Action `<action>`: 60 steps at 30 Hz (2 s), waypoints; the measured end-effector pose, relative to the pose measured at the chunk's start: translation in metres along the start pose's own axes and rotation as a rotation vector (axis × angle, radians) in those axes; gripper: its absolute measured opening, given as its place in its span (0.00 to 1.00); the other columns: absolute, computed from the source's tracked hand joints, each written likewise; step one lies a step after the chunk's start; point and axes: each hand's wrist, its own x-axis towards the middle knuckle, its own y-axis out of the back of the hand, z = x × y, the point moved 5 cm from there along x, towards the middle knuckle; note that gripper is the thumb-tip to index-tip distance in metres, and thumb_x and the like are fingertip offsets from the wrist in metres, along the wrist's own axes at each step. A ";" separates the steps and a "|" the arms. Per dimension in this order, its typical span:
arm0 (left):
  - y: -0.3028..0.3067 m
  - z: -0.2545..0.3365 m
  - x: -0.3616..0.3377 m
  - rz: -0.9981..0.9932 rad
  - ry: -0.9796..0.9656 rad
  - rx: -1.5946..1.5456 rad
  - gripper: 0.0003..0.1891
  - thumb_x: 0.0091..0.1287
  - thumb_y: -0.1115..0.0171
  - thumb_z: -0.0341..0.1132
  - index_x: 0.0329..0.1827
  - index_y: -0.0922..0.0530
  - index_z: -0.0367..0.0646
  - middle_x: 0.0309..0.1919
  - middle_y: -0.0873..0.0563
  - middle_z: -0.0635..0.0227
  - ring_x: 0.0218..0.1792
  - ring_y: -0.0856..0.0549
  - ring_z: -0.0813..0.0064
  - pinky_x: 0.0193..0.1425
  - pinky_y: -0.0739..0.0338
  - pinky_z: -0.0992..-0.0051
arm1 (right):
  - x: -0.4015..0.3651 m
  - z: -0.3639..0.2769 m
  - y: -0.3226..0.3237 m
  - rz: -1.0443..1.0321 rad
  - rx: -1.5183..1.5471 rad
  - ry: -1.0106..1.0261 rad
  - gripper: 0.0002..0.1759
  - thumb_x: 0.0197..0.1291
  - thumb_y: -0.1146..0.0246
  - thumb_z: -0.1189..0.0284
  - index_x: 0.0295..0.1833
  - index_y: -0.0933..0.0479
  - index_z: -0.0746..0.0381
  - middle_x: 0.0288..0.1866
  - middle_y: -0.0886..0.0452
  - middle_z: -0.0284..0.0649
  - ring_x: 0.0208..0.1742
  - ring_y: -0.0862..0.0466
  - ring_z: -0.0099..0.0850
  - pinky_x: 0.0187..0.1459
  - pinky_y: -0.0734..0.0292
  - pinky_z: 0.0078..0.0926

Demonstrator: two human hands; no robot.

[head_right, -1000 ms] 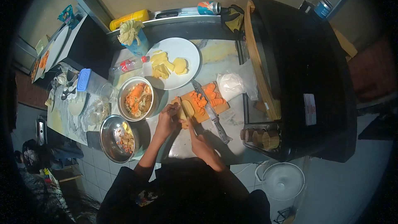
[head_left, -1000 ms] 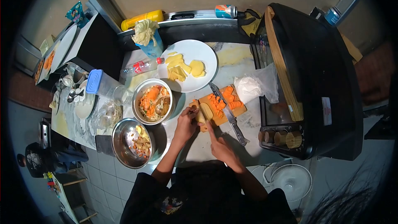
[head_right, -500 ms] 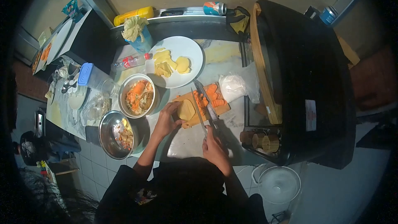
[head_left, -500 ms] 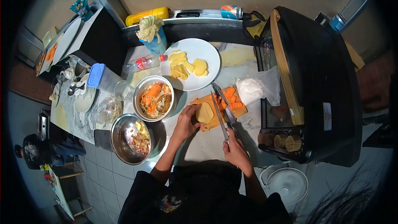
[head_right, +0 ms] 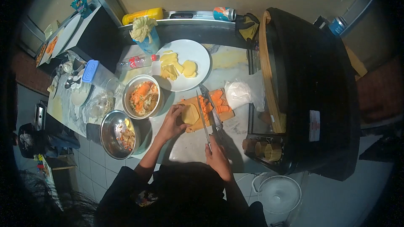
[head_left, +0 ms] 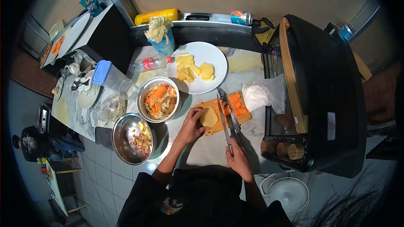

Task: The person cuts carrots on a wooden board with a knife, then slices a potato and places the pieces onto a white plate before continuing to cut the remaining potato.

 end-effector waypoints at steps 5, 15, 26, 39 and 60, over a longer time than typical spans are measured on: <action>-0.001 -0.001 -0.001 0.050 -0.031 -0.035 0.39 0.44 0.21 0.26 0.64 0.27 0.37 0.55 0.29 0.57 0.56 0.24 0.58 0.59 0.27 0.65 | -0.002 -0.016 0.002 0.050 -0.102 0.018 0.12 0.67 0.44 0.72 0.53 0.34 0.64 0.30 0.22 0.50 0.31 0.21 0.49 0.34 0.28 0.45; -0.004 -0.011 -0.002 0.069 0.056 -0.062 0.40 0.42 0.20 0.28 0.63 0.27 0.33 0.49 0.23 0.55 0.50 0.21 0.58 0.55 0.25 0.67 | 0.002 -0.019 -0.012 -0.035 -0.107 -0.079 0.13 0.66 0.44 0.71 0.52 0.33 0.64 0.37 0.21 0.57 0.40 0.22 0.60 0.43 0.30 0.54; 0.001 -0.002 0.001 0.038 0.062 -0.068 0.40 0.42 0.20 0.26 0.62 0.27 0.33 0.50 0.23 0.57 0.49 0.20 0.60 0.53 0.24 0.68 | 0.001 -0.007 -0.026 -0.056 -0.111 -0.124 0.15 0.68 0.45 0.68 0.56 0.33 0.62 0.39 0.22 0.62 0.42 0.24 0.65 0.45 0.30 0.57; 0.001 0.001 0.003 0.048 0.076 -0.015 0.39 0.40 0.19 0.27 0.60 0.25 0.36 0.48 0.18 0.59 0.50 0.17 0.64 0.54 0.22 0.67 | 0.005 -0.002 -0.034 -0.145 -0.137 -0.204 0.20 0.69 0.47 0.66 0.63 0.36 0.60 0.39 0.23 0.67 0.43 0.24 0.66 0.44 0.30 0.60; 0.002 -0.022 0.001 0.186 0.277 -0.273 0.18 0.57 0.31 0.20 0.52 0.20 0.34 0.35 0.14 0.64 0.34 0.15 0.76 0.43 0.18 0.76 | 0.004 -0.009 -0.024 0.076 -0.131 -0.032 0.10 0.68 0.44 0.70 0.49 0.33 0.62 0.32 0.22 0.55 0.37 0.23 0.60 0.38 0.30 0.53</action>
